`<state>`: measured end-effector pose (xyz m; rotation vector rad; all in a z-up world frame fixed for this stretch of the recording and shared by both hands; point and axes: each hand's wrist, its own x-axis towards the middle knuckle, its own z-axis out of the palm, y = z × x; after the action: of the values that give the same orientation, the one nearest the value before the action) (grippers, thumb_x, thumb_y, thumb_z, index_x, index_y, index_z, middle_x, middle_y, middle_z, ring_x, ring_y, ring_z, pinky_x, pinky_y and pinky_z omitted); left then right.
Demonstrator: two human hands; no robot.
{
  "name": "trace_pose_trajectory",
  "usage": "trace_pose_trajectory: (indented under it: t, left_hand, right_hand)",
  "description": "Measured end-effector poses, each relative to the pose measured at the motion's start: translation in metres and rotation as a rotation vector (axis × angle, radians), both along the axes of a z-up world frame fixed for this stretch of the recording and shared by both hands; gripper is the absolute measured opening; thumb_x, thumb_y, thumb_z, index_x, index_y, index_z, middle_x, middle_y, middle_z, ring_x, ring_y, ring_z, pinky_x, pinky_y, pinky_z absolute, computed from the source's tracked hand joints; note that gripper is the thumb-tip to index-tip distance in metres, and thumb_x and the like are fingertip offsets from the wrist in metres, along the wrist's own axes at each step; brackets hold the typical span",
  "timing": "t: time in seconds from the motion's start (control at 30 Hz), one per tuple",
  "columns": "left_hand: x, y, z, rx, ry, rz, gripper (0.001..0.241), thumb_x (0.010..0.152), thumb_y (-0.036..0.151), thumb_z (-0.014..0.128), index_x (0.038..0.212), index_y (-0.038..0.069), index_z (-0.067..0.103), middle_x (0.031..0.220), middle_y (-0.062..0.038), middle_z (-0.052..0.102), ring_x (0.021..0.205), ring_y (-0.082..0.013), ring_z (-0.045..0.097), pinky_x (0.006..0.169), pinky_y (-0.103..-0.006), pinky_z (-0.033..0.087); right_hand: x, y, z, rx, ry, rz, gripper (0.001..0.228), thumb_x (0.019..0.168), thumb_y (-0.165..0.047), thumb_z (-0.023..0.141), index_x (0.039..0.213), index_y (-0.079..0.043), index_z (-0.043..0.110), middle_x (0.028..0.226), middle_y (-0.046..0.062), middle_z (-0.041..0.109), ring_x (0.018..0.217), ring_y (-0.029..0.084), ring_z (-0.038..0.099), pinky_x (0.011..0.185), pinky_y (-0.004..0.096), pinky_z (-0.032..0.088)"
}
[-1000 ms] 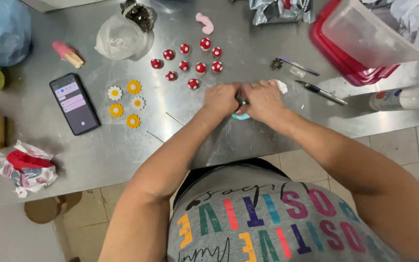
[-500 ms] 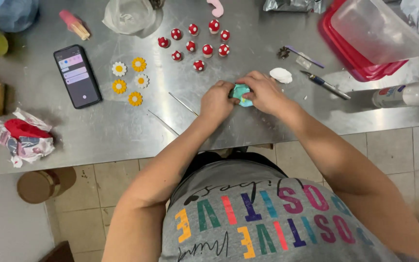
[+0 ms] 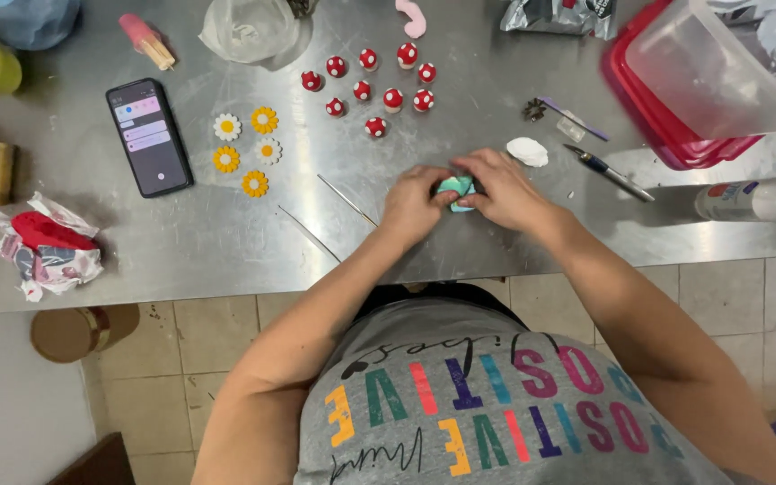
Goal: Molding and shaping fondant into decorative mushroom and flower shapes on a kitchen workbench.
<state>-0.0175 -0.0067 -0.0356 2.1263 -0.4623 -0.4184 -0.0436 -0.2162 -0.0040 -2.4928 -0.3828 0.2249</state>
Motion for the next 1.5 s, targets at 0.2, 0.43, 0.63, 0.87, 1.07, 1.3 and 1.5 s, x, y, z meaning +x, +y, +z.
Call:
trace_pose_trajectory:
  t: [0.2,0.43,0.63,0.87,1.07,1.3,1.5]
  left_hand:
    - [-0.033,0.011,0.016,-0.082,-0.272,-0.212,0.034,0.08,0.021,0.084,0.109,0.019,0.068,0.105,-0.008,0.065,0.105,-0.0382,0.065,0.094,-0.0489,0.053]
    - [-0.037,0.019,0.009,0.094,-0.428,-0.327,0.023,0.086,0.025,0.077,0.103,0.02,0.063,0.112,-0.004,0.059,0.105,-0.0319,0.063,0.088,-0.0448,0.056]
    - [-0.022,0.008,0.024,0.175,-0.267,-0.295,0.044,0.083,0.036,0.08,0.117,0.016,0.061,0.106,-0.007,0.059,0.103,-0.0358,0.066,0.085,-0.0491,0.059]
    - [0.015,-0.026,0.019,0.38,-0.125,-0.24,0.024,0.084,0.028,0.074,0.102,0.013,0.068,0.095,-0.008,0.062,0.095,-0.0381,0.069,0.079,-0.0547,0.059]
    - [0.041,-0.041,0.044,0.435,-0.025,-0.254,0.023,0.083,0.023,0.058,0.102,0.018,0.071,0.093,-0.009,0.072,0.098,-0.0381,0.074,0.083,-0.0535,0.059]
    - [0.035,-0.028,0.033,0.399,-0.037,-0.184,0.035,0.085,0.037,0.066,0.119,0.027,0.068,0.098,-0.007,0.077,0.102,-0.0331,0.076,0.088,-0.0514,0.058]
    - [-0.004,-0.007,0.004,-0.436,0.325,0.231,0.033,0.083,0.034,0.082,0.101,0.013,0.064,0.082,-0.001,0.052,0.081,-0.0209,0.059,0.073,-0.0344,0.046]
  right_hand:
    - [-0.035,-0.003,-0.001,-0.065,0.069,0.077,0.051,0.078,-0.03,0.084,0.121,-0.016,0.06,0.105,0.011,0.062,0.105,0.041,0.063,0.089,0.052,0.047]
    - [-0.064,0.003,-0.007,0.073,0.017,-0.156,0.054,0.081,-0.045,0.082,0.127,-0.02,0.066,0.106,0.008,0.067,0.102,0.033,0.066,0.085,0.044,0.048]
    - [-0.052,0.006,-0.014,-0.025,0.053,-0.294,0.037,0.077,-0.039,0.087,0.108,-0.025,0.073,0.091,0.0,0.065,0.095,0.029,0.063,0.086,0.043,0.047]
    - [-0.012,0.001,-0.011,-0.213,0.099,-0.256,0.029,0.083,-0.041,0.08,0.102,-0.023,0.066,0.088,0.0,0.062,0.096,0.028,0.061,0.087,0.043,0.041]
    - [0.01,-0.006,-0.021,-0.342,0.119,-0.194,0.026,0.085,-0.04,0.077,0.099,-0.022,0.064,0.086,0.002,0.065,0.094,0.029,0.064,0.087,0.045,0.041]
    - [0.001,-0.01,-0.028,-0.392,-0.192,-0.145,0.031,0.091,-0.046,0.073,0.103,-0.018,0.065,0.089,0.006,0.065,0.093,0.03,0.063,0.086,0.045,0.044]
    - [-0.03,0.001,0.04,0.667,0.091,-0.226,0.046,0.105,-0.014,0.062,0.149,-0.004,0.054,0.122,0.011,0.065,0.114,0.018,0.056,0.099,0.034,0.044]
